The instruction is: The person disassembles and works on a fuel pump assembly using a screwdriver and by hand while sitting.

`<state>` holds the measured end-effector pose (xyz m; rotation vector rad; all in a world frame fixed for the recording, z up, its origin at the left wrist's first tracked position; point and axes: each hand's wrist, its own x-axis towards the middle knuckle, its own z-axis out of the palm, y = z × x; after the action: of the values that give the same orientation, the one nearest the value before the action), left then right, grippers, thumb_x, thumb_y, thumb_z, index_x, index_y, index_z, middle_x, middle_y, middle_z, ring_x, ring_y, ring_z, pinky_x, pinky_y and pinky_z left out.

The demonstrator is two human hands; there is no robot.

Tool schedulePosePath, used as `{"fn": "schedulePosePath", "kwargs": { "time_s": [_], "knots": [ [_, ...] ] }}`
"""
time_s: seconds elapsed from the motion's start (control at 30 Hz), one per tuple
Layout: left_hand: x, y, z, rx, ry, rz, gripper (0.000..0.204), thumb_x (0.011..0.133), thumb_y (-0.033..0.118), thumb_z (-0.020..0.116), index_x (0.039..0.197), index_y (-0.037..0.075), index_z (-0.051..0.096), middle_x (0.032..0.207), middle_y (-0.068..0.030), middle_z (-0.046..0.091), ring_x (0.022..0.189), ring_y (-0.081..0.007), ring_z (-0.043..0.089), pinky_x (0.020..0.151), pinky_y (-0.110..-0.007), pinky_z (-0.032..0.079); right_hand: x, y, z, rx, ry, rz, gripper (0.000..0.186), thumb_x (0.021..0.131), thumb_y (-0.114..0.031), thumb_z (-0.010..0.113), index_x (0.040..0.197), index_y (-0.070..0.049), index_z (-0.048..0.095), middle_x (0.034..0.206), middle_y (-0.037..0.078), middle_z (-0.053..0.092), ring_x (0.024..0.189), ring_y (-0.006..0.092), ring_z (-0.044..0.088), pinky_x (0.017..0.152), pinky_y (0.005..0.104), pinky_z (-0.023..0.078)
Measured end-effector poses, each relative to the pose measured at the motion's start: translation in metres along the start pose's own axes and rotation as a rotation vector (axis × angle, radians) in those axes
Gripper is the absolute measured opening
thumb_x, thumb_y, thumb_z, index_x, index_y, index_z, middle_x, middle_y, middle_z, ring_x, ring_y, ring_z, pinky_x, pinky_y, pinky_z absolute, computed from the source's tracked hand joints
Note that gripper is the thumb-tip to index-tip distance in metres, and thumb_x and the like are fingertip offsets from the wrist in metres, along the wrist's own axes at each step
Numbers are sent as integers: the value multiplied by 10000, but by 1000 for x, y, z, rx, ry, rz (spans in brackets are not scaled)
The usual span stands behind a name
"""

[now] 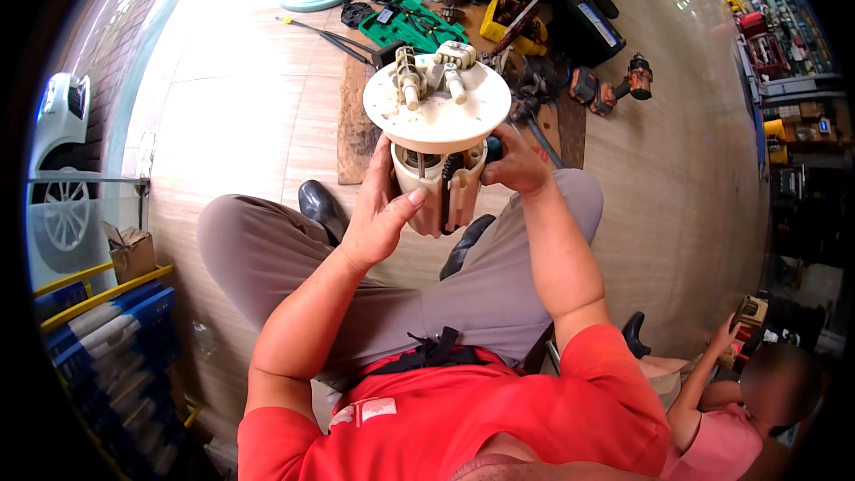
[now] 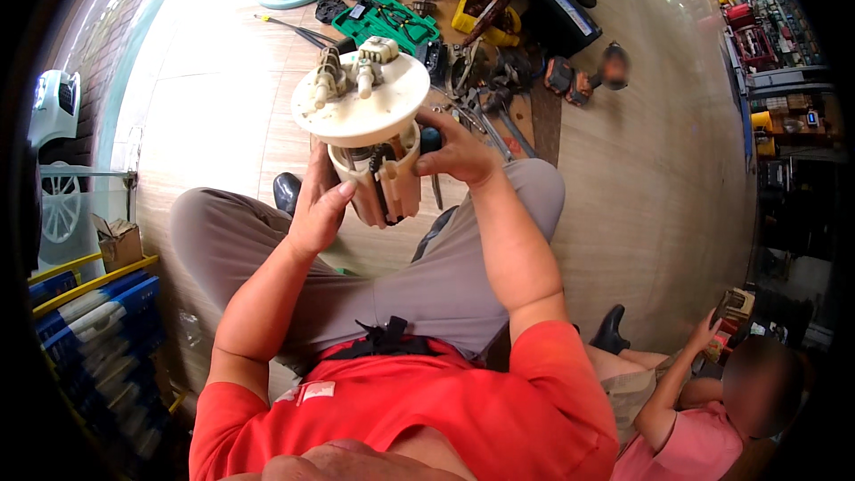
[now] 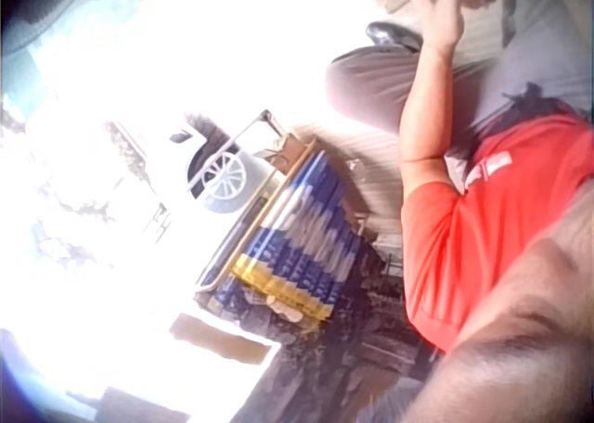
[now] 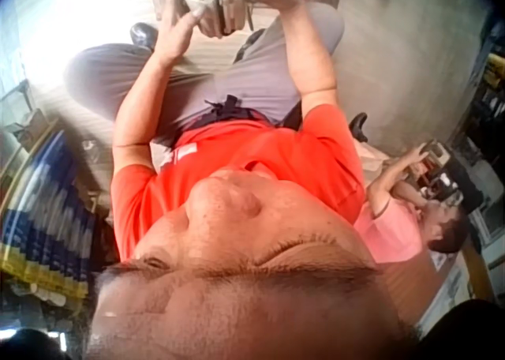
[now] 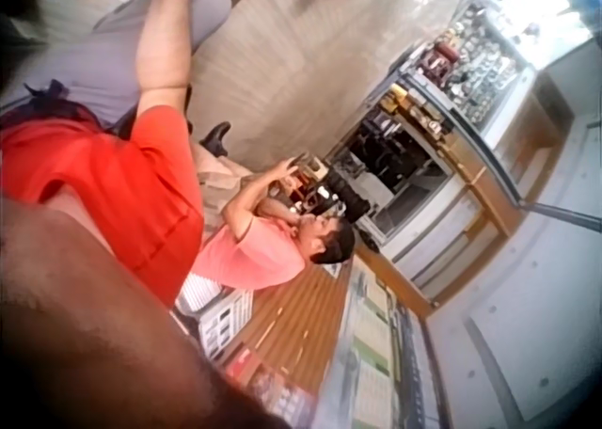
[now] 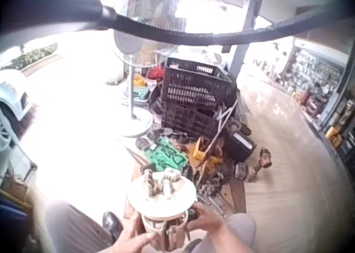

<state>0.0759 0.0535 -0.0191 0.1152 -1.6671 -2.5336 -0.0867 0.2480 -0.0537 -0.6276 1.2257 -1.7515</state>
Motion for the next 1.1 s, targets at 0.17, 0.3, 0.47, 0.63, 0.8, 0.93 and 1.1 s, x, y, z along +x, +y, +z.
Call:
{"fn": "schedulePosePath", "kwargs": {
  "time_s": [0.17,0.3,0.47,0.63,0.8,0.93,1.1],
  "knots": [
    [1,-2,2,41,24,5,944,898,264,633,1554,-58,35,1572,-218,238,1462,-269,246,1194,-381,181,3,-6,7,-5,-15,-9,1015,654,-345,924,1447,49,428,1362,81,563,1243,148,500,1066,304,388],
    [2,-8,-1,105,48,7,911,907,311,598,1550,-66,74,1582,-219,217,1474,-283,209,1197,-384,158,6,-7,11,45,-25,-15,1011,665,-316,918,1462,46,412,1372,86,561,1255,151,498,1073,307,385],
    [1,-25,-3,79,108,43,880,912,269,590,1547,-59,76,1545,-215,280,1434,-273,288,1180,-379,216,7,2,8,88,-26,28,986,687,-242,908,1485,22,393,1364,83,573,1237,157,522,1076,309,394],
    [3,-17,-2,151,153,8,816,915,269,556,1539,-48,137,1507,-215,340,1401,-270,337,1165,-371,249,6,6,10,119,17,62,946,723,-248,891,1498,-23,398,1340,78,594,1215,151,537,1067,301,406],
    [5,-9,1,72,208,-29,749,923,227,531,1534,-35,186,1493,-210,372,1377,-266,376,1156,-366,269,12,15,10,146,16,32,920,747,-276,874,1498,-32,402,1336,71,597,1197,144,541,1053,294,414],
    [7,-12,-2,-78,241,-90,732,930,190,543,1537,-21,194,1509,-203,356,1389,-261,358,1160,-367,261,17,21,10,183,43,54,919,748,-296,870,1493,-26,406,1353,67,583,1196,146,541,1050,297,415],
    [6,-14,-2,-158,257,-85,760,919,175,578,1539,-18,183,1524,-204,330,1400,-258,339,1166,-372,251,20,25,10,220,36,57,927,744,-294,872,1489,-8,401,1363,69,571,1205,153,540,1057,304,411]
  ]
}}
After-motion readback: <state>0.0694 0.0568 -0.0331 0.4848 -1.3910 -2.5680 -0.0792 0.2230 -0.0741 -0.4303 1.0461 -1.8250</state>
